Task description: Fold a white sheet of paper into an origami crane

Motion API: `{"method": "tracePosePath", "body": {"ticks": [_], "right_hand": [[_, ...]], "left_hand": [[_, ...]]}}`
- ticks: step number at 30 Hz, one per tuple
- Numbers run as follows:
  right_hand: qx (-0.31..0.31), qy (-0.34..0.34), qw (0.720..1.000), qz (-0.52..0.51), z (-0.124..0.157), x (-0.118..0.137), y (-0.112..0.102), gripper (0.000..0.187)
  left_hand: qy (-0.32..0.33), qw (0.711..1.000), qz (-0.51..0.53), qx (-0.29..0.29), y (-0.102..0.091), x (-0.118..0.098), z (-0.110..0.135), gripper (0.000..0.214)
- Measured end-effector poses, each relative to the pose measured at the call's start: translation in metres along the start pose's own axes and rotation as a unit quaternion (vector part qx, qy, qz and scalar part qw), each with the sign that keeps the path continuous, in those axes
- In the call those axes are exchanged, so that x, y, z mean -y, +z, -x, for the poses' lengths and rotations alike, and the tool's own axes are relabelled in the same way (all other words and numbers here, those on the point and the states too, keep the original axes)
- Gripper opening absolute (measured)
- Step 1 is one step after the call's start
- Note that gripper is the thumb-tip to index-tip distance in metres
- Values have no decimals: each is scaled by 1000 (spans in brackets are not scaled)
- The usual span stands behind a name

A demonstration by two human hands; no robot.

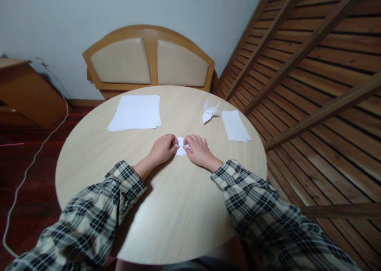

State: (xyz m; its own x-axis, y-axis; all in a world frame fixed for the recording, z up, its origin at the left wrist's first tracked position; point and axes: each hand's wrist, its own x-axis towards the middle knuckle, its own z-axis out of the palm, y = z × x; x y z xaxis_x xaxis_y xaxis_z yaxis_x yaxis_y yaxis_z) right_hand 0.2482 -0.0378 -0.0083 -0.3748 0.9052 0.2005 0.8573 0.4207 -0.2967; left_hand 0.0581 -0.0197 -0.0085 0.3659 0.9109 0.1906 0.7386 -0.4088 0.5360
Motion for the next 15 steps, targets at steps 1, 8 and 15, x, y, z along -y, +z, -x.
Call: {"method": "tracePosePath", "body": {"ticks": [1,8,15], "right_hand": [[0,1,1000,5,0,1,0,11],[3,-12,1000,7,3,-2,0,21],[20,-25,999,-1,4,-8,-1,28]], "left_hand": [[-1,1000,2,1,0,0,0,8],[-6,1000,3,0,0,0,0,8],[1,1000,4,-1,-1,1,0,8]]}}
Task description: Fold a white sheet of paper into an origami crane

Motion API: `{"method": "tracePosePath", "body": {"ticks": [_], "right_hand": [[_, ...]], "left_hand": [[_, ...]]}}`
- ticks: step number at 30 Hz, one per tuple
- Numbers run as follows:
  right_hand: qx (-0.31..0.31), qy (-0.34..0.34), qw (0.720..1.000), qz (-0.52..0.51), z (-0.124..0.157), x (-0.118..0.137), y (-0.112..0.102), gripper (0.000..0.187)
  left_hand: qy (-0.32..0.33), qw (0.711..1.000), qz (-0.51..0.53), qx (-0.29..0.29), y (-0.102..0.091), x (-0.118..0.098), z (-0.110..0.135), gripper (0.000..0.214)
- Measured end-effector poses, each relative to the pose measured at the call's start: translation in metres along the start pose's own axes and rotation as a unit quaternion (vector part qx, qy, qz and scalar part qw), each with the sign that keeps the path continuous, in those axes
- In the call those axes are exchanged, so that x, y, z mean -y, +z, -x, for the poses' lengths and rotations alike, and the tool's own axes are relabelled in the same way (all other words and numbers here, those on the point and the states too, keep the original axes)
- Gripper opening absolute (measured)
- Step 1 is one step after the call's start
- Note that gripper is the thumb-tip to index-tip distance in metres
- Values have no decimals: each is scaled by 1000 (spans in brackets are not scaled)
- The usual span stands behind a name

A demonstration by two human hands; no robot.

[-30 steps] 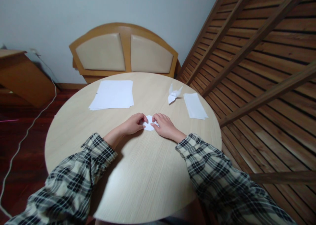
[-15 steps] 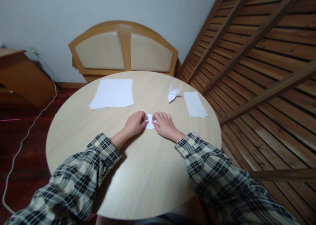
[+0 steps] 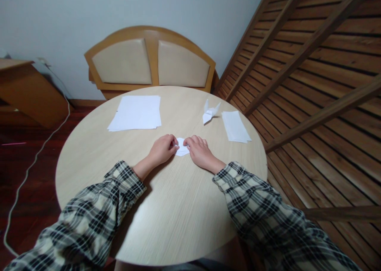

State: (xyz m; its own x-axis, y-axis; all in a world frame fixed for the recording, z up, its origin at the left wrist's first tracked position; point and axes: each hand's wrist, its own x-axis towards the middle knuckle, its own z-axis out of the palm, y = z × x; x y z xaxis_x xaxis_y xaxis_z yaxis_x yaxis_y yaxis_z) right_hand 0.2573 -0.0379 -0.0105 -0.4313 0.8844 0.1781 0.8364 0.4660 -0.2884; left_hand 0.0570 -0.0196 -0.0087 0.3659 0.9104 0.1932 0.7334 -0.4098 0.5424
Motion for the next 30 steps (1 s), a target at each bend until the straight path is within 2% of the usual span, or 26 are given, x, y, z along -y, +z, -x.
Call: {"method": "tracePosePath", "body": {"ticks": [10,16,19,22,30], "right_hand": [[-1,-42,998,-48,1,-18,2,32],[-47,8,995,-83,-6,-11,2,19],[-66,26,996,-55,-9,-3,4,13],[-71,36,997,-11,-9,4,6,17],[-53,36,996,66,-9,14,6,19]], "left_hand": [[6,1000,3,0,-3,-3,1,6],[-3,1000,3,-1,-3,-4,1,5],[3,1000,5,-2,-2,-2,0,5],[6,1000,4,-2,-1,-1,0,5],[14,1000,1,-6,0,1,0,5]]}}
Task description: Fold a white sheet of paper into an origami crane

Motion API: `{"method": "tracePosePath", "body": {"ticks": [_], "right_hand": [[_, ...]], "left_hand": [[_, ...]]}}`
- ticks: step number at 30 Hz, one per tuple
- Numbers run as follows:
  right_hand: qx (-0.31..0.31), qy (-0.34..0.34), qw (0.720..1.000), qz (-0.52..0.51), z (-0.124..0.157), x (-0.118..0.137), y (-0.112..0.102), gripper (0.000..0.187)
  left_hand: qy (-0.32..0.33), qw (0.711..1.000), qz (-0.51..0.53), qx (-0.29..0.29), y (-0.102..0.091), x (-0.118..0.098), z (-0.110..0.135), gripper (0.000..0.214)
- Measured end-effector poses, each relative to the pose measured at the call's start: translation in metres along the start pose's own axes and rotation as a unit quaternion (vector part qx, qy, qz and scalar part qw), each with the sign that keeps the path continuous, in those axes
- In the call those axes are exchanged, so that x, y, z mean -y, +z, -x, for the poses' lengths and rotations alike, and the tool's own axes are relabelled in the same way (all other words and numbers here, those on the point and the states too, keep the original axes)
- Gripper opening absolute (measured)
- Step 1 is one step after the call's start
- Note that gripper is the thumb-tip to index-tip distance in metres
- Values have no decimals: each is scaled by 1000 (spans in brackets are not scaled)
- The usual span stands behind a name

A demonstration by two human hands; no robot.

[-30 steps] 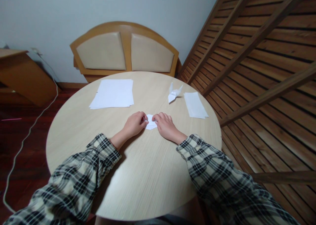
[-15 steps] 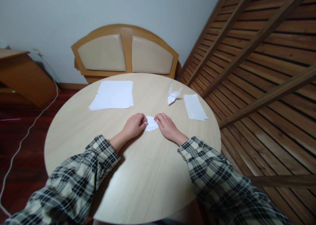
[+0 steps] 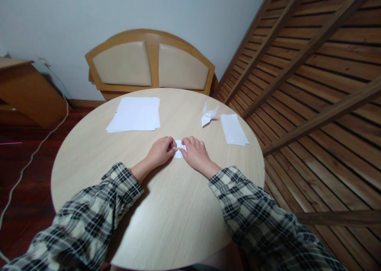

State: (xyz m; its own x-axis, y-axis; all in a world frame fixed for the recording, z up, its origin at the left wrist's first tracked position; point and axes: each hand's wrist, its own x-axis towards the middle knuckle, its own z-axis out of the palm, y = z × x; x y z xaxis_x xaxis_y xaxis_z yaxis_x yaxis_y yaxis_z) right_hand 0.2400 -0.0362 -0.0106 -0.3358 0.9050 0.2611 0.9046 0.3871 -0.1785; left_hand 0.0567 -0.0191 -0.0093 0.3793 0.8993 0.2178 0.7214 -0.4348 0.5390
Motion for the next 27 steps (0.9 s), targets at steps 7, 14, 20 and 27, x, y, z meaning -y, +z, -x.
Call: {"method": "tracePosePath", "body": {"ticks": [7,14,20,27], "right_hand": [[12,0,1000,-29,0,-8,-1,12],[18,-17,998,-51,1,-13,-4,11],[28,-49,988,-141,0,-27,-8,22],[36,-113,966,-228,1,-29,-20,16]], "left_hand": [[82,995,20,61,-12,10,4,11],[82,983,114,115,-34,18,7,21],[80,982,128,112,-36,19,8,21],[108,983,107,100,-31,17,5,21]]}}
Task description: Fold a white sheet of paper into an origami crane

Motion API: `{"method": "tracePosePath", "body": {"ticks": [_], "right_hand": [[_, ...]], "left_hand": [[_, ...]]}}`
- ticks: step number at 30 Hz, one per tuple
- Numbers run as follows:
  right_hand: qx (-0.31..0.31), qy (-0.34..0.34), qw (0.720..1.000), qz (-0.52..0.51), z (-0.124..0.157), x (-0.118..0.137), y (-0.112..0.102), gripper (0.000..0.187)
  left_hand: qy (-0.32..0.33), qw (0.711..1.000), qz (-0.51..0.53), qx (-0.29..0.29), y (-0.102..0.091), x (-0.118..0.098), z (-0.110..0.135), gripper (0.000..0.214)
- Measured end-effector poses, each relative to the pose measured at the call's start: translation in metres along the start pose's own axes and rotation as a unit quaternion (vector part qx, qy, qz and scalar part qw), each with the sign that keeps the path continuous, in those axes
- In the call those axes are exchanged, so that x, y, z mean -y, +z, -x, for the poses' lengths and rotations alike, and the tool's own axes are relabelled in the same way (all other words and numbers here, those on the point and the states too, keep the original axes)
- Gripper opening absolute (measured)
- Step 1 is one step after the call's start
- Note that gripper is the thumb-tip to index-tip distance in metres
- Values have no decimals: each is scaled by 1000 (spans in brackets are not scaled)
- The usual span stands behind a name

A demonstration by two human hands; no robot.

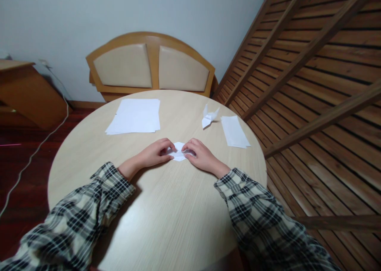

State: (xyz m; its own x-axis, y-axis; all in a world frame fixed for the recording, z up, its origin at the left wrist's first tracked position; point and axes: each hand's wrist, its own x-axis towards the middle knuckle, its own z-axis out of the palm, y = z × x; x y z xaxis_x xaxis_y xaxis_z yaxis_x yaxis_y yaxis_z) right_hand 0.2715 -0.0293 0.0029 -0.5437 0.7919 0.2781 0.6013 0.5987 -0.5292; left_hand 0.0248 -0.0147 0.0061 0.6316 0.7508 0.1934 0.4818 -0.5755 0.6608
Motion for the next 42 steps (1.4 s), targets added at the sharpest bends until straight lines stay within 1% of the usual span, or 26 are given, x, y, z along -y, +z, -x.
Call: {"method": "tracePosePath", "body": {"ticks": [3,7,9,12,14,17,21,26,31,36,40,42], "right_hand": [[19,-19,1000,-9,1,3,-1,16],[24,-25,999,-5,0,0,1,17],[24,-25,999,2,0,-2,2,20],[23,-24,999,10,0,-5,3,24],[18,-24,1000,8,0,-7,4,23],[8,-25,1000,-2,-1,-8,5,20],[1,-23,999,-22,-1,-12,5,20],[-3,-19,999,-47,-1,-18,6,20],[-18,-38,998,-44,-2,-25,7,15],[-24,-52,998,-39,-2,-28,4,14],[-12,-76,997,-6,-2,-26,3,23],[-12,-80,997,14,-2,-24,3,25]], "left_hand": [[15,1000,-16,10,1,1,-1,23],[54,997,-35,39,-1,4,0,27],[61,996,-60,34,-2,6,-1,28],[66,990,-121,6,-2,7,-2,26],[80,985,-155,-12,-1,7,-3,24],[111,981,-160,-20,0,9,-4,24],[140,979,-151,-1,1,11,-4,28],[138,972,-190,-8,0,12,-3,27],[163,955,-249,3,1,8,-3,26],[178,944,-279,3,3,2,-5,27],[176,941,-287,-3,4,1,-5,28],[175,940,-291,-6,4,1,-4,28]]}}
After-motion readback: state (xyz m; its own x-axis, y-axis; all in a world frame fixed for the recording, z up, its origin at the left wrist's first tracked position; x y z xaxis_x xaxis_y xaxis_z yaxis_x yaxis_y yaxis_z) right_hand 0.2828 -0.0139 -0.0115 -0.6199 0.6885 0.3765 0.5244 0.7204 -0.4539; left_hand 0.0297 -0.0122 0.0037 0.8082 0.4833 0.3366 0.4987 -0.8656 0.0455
